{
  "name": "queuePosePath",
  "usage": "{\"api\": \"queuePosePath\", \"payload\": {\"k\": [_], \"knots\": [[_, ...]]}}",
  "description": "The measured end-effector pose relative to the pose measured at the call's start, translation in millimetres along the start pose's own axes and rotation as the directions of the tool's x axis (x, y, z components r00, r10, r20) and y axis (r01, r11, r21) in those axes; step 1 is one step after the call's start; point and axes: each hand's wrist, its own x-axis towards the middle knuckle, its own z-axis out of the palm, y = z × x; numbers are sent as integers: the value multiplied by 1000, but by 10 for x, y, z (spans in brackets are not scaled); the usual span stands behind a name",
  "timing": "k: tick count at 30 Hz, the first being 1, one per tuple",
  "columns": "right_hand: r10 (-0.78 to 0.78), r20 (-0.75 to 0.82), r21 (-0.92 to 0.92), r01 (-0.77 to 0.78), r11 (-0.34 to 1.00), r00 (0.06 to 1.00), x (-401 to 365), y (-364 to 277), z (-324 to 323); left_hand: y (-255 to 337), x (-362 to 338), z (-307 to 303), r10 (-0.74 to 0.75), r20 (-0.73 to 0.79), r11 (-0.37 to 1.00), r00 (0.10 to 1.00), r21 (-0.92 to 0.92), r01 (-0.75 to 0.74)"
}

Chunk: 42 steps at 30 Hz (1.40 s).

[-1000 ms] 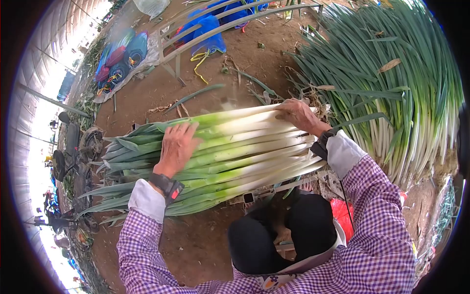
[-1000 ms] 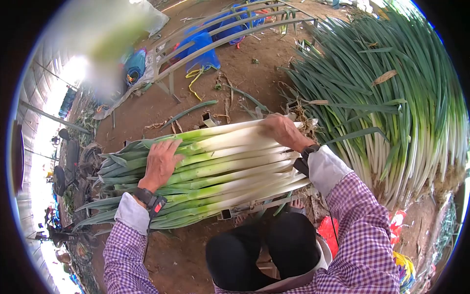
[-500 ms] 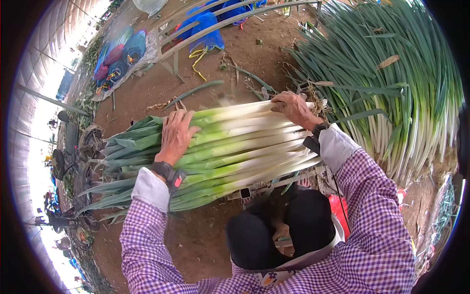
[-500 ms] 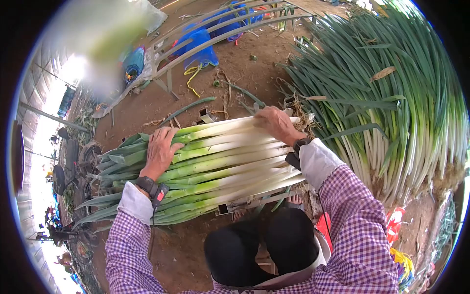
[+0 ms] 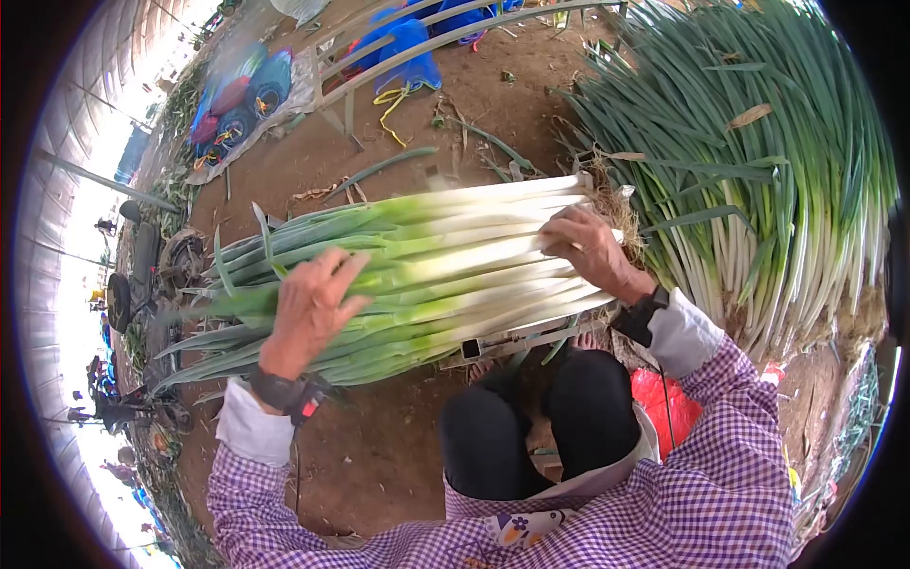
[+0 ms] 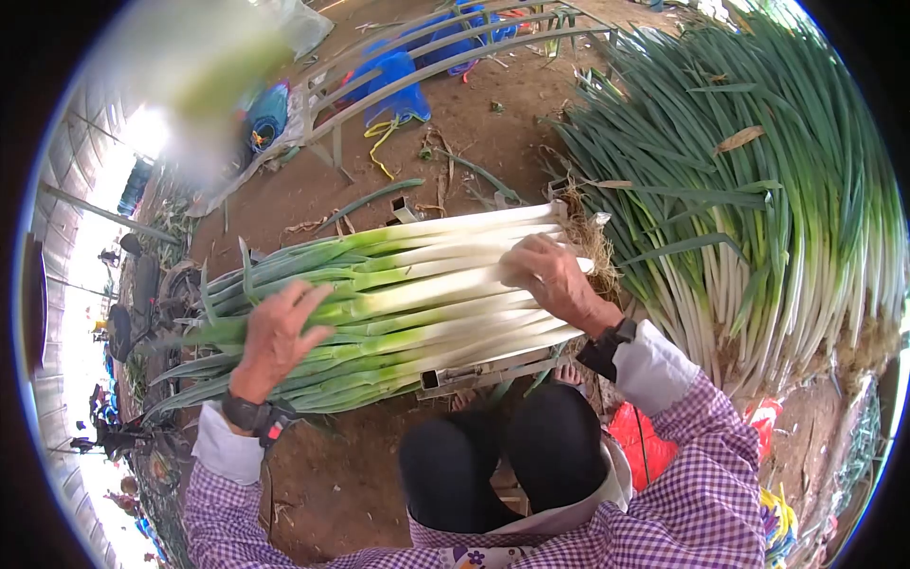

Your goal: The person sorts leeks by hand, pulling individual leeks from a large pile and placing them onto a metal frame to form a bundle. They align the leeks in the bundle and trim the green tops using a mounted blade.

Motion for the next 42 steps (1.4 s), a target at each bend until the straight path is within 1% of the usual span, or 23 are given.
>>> {"api": "queuePosePath", "payload": {"k": [1,4,5,8,9,12,15,18,19,20,22,23,26,27,30,31,34,35,38,40,42], "knots": [[28,32,-17,-28,999,999,-47,50,63,-72,-92,198,-19,55,1000,998,-16,20],[41,54,-83,-37,996,998,-81,237,209,-181,-150,630,-58,-37,998,998,10,59],[39,51,-146,-31,989,998,-76,283,214,-228,-117,710,-70,-60,998,996,4,70],[39,-15,-164,-41,986,999,-57,405,267,-319,16,844,-113,-102,994,988,-12,113],[60,-9,-199,-61,978,998,-54,392,280,-334,53,873,-124,-102,992,987,-11,124],[29,-50,-246,-41,968,998,-21,437,337,-345,86,948,-150,-136,989,979,-17,149],[23,-54,-281,-37,959,998,78,598,394,-385,142,1036,-188,-160,982,969,-30,186],[-9,-87,-250,-13,968,996,113,651,416,-422,194,1106,-220,-163,975,962,-67,212],[48,-86,-196,-64,979,995,128,672,404,-419,192,1113,-222,-162,975,962,-67,213],[68,-59,-182,-78,980,996,127,680,400,-421,173,1111,-224,-159,974,962,-66,216],[106,-8,-165,-106,981,994,126,710,338,-372,121,1090,-223,-152,974,963,-76,213],[89,-20,-153,-91,984,996,85,704,336,-343,95,1088,-220,-149,974,964,-84,209],[41,-55,-227,-53,972,998,-37,701,377,-338,26,1166,-214,-181,976,960,-76,204],[63,-64,-185,-74,980,996,-17,696,376,-345,51,1174,-225,-176,973,958,-95,211],[153,-2,-182,-151,972,988,48,728,341,-378,175,1217,-311,-164,949,936,-102,297],[134,-28,-170,-136,976,991,27,707,353,-350,176,1215,-323,-182,945,929,-108,308],[47,-114,-210,-70,975,992,-61,531,340,-258,147,1172,-342,-184,939,922,-117,325],[30,-145,-274,-70,959,989,-88,481,311,-266,150,1193,-350,-187,936,918,-122,331],[20,-316,-421,-159,893,948,-50,538,198,-272,156,1208,-351,-188,935,917,-112,335],[83,-272,-500,-215,839,959,40,720,106,-275,157,1234,-346,-189,937,919,-109,331],[212,-93,-571,-226,789,973,121,857,18,-300,149,1231,-343,-193,939,919,-105,328]]}}
